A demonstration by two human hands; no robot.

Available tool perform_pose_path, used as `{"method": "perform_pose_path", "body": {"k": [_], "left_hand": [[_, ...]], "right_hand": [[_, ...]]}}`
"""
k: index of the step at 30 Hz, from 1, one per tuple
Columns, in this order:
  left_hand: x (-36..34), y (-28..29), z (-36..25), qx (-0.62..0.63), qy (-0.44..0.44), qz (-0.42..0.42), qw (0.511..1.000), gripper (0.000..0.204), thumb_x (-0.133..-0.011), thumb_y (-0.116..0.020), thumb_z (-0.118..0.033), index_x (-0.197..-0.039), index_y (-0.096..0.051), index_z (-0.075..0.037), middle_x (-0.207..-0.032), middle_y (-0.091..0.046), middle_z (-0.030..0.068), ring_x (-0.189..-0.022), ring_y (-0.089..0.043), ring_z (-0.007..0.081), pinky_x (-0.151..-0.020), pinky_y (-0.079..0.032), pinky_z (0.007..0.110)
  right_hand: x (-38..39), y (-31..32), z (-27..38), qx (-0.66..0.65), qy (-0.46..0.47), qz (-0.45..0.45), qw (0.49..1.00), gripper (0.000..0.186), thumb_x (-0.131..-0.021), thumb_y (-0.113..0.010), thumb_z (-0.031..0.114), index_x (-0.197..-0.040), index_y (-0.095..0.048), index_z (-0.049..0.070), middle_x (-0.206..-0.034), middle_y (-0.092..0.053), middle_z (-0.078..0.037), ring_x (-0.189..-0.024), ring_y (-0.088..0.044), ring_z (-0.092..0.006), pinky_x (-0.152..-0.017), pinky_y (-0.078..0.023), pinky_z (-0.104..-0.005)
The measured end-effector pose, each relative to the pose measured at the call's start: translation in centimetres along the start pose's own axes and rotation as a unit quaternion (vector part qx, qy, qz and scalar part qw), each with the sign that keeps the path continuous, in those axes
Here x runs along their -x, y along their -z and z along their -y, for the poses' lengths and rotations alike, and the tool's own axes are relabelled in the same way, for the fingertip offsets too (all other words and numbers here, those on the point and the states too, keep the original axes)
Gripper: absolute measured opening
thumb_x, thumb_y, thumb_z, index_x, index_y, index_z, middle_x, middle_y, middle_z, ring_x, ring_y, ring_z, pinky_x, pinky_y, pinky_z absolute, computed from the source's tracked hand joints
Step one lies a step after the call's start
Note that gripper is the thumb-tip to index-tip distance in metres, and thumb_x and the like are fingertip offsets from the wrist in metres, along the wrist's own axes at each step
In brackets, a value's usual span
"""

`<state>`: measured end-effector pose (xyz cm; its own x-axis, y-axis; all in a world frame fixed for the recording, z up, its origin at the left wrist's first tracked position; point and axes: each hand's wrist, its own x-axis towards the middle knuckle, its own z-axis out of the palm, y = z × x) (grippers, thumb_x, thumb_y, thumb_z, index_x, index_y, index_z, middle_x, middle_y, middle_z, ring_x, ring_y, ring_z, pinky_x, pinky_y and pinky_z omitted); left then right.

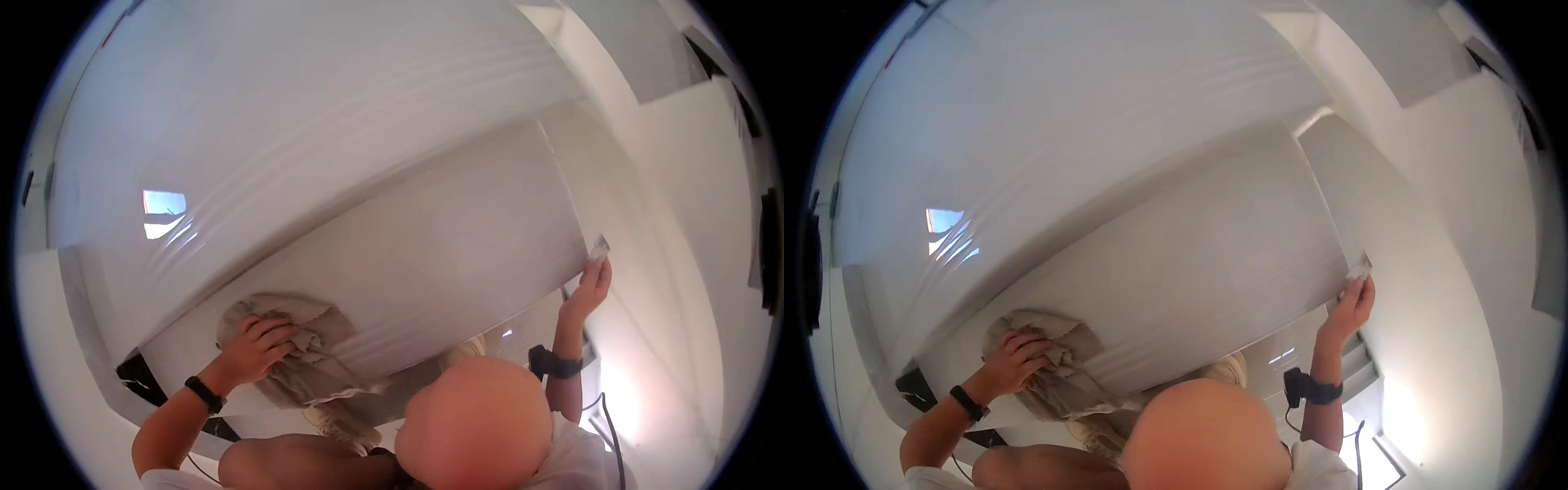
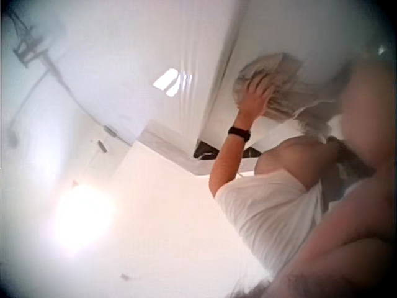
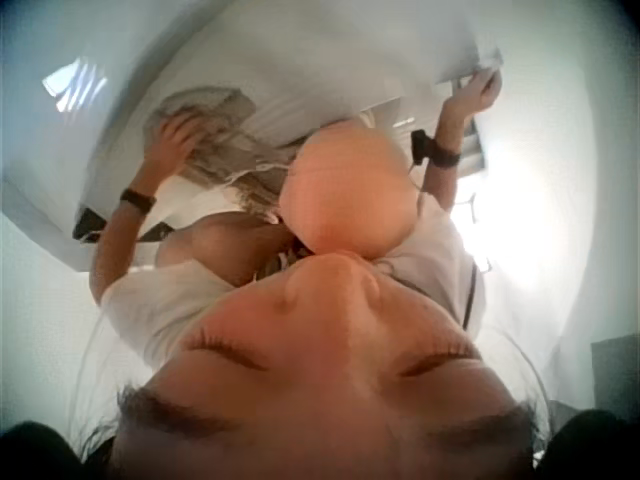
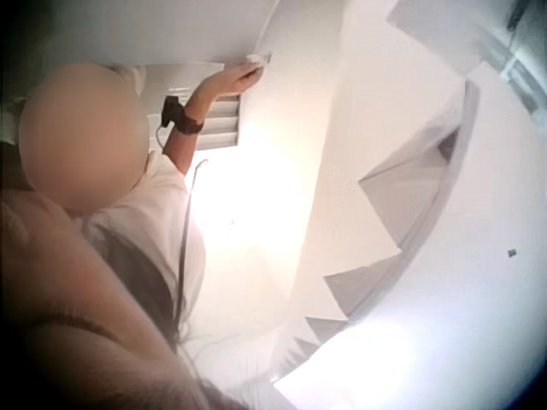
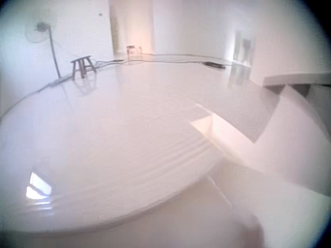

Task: The person applies sealant to the joints of a white staircase using a small card to spread the material and a cloth to wipe away the excess.

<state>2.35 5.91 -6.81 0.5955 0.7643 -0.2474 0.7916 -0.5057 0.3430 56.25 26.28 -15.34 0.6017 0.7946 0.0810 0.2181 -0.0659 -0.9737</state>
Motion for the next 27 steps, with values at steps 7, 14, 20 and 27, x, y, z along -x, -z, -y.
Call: {"method": "perform_pose_path", "body": {"k": [7, 14, 20, 27], "left_hand": [[1.1, -6.2, -2.5, 0.048, 0.135, -0.169, 0.975, 0.040, -0.067, -0.067, -0.001, -0.105, -0.063, -0.012, -0.138, -0.056, 0.0047, -0.133, -0.047, 0.0285, -0.108, -0.036, 0.049], [1.5, -7.6, -1.3, 0.107, 0.106, -0.230, 0.962, 0.037, -0.068, -0.068, 0.001, -0.104, -0.063, -0.008, -0.140, -0.054, 0.0074, -0.135, -0.043, 0.0310, -0.111, -0.034, 0.052], [4.6, -8.1, 0.4, 0.096, 0.163, -0.236, 0.953, 0.041, -0.064, -0.065, -0.004, -0.105, -0.062, -0.007, -0.139, -0.052, 0.0110, -0.135, -0.042, 0.0350, -0.112, -0.032, 0.055], [12.5, -12.4, 1.0, 0.040, 0.232, -0.232, 0.944, 0.042, -0.067, -0.057, -0.007, -0.109, -0.061, -0.005, -0.135, -0.053, 0.0146, -0.133, -0.042, 0.0373, -0.111, -0.028, 0.058]], "right_hand": [[-0.6, -3.4, 1.4, 0.215, 0.295, 0.043, 0.930, 0.031, -0.101, -0.055, 0.010, -0.130, -0.057, 0.000, -0.102, -0.063, -0.005, -0.085, -0.055, -0.0109, -0.071, -0.046, -0.0287], [3.2, -8.5, 11.5, 0.318, 0.434, 0.375, 0.755, 0.032, -0.092, -0.062, 0.003, -0.124, -0.061, 0.006, -0.087, -0.057, -0.010, -0.073, -0.059, -0.0229, -0.061, -0.048, -0.0335], [1.6, -6.7, 15.7, 0.504, 0.508, 0.459, 0.527, 0.028, -0.092, -0.060, 0.009, -0.120, -0.060, 0.009, -0.088, -0.058, -0.012, -0.075, -0.059, -0.0343, -0.064, -0.047, -0.0450], [2.0, -7.5, 16.0, 0.508, 0.464, 0.419, 0.592, 0.025, -0.093, -0.058, 0.011, -0.118, -0.061, 0.008, -0.091, -0.059, -0.012, -0.083, -0.062, -0.0330, -0.069, -0.050, -0.0437]]}}
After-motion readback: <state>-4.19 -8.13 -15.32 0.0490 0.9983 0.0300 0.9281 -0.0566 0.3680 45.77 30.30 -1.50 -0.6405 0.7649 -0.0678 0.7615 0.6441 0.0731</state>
